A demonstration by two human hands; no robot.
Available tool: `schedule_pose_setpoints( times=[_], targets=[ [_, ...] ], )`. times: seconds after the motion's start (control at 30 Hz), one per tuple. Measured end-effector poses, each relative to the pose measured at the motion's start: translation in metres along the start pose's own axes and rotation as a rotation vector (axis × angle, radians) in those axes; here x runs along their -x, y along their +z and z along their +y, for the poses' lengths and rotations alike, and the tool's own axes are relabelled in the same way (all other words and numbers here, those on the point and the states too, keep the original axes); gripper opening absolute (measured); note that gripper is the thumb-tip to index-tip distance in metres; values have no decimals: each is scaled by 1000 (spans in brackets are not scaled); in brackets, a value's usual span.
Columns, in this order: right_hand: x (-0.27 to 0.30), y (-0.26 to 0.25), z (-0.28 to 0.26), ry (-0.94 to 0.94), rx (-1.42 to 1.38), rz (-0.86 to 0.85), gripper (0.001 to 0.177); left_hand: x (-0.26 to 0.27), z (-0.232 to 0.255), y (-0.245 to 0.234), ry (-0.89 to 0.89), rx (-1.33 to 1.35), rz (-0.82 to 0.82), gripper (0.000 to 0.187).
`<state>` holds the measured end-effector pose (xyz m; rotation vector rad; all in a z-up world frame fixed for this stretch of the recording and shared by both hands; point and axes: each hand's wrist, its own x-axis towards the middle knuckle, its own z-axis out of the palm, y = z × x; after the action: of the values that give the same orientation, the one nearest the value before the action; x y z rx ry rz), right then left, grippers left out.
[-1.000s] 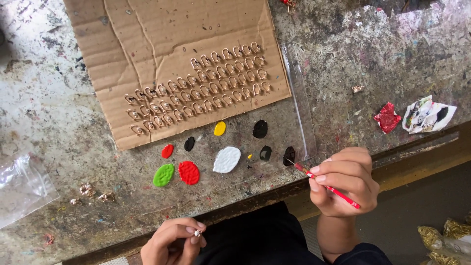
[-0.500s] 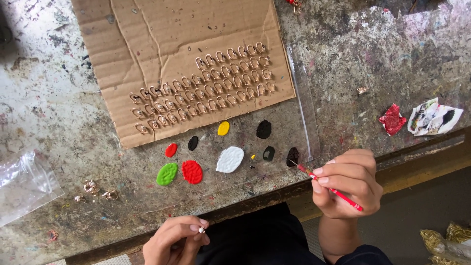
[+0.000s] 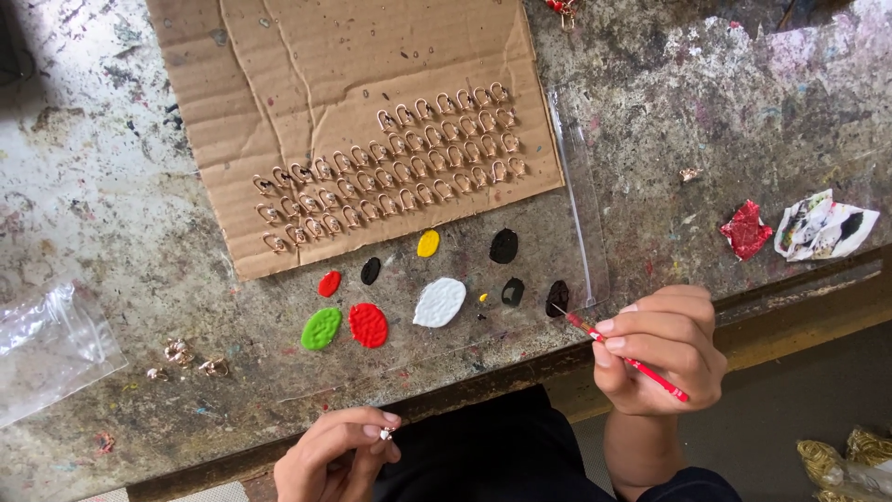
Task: Applying paint to small metal jewelry components using a fine-tipped brush.
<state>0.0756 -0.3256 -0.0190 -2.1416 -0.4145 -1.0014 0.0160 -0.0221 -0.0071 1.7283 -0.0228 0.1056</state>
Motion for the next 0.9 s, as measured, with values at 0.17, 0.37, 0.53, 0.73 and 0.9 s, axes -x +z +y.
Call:
schedule_pose_setpoints(
  times=[0.17,0.37,0.53,0.73,0.9],
  targets=[
    [-1,0,-1,-4,11,-16,16,0,-2,-2,21,-35,-30,11],
    [-1,0,-1,5,7,-13,17,2,-6,-3,0,-16,-29,6],
    [1,-1,-1,15,9,-8,17,1,-6,-2,15,11,-28,5],
    [6,-1,1,25,-5,30,17,1,-6,-3,39,17,-26,6],
    [9,-2,4,-12,-20,51,18,-5,3,-2,62,-3,-7,5]
  ],
)
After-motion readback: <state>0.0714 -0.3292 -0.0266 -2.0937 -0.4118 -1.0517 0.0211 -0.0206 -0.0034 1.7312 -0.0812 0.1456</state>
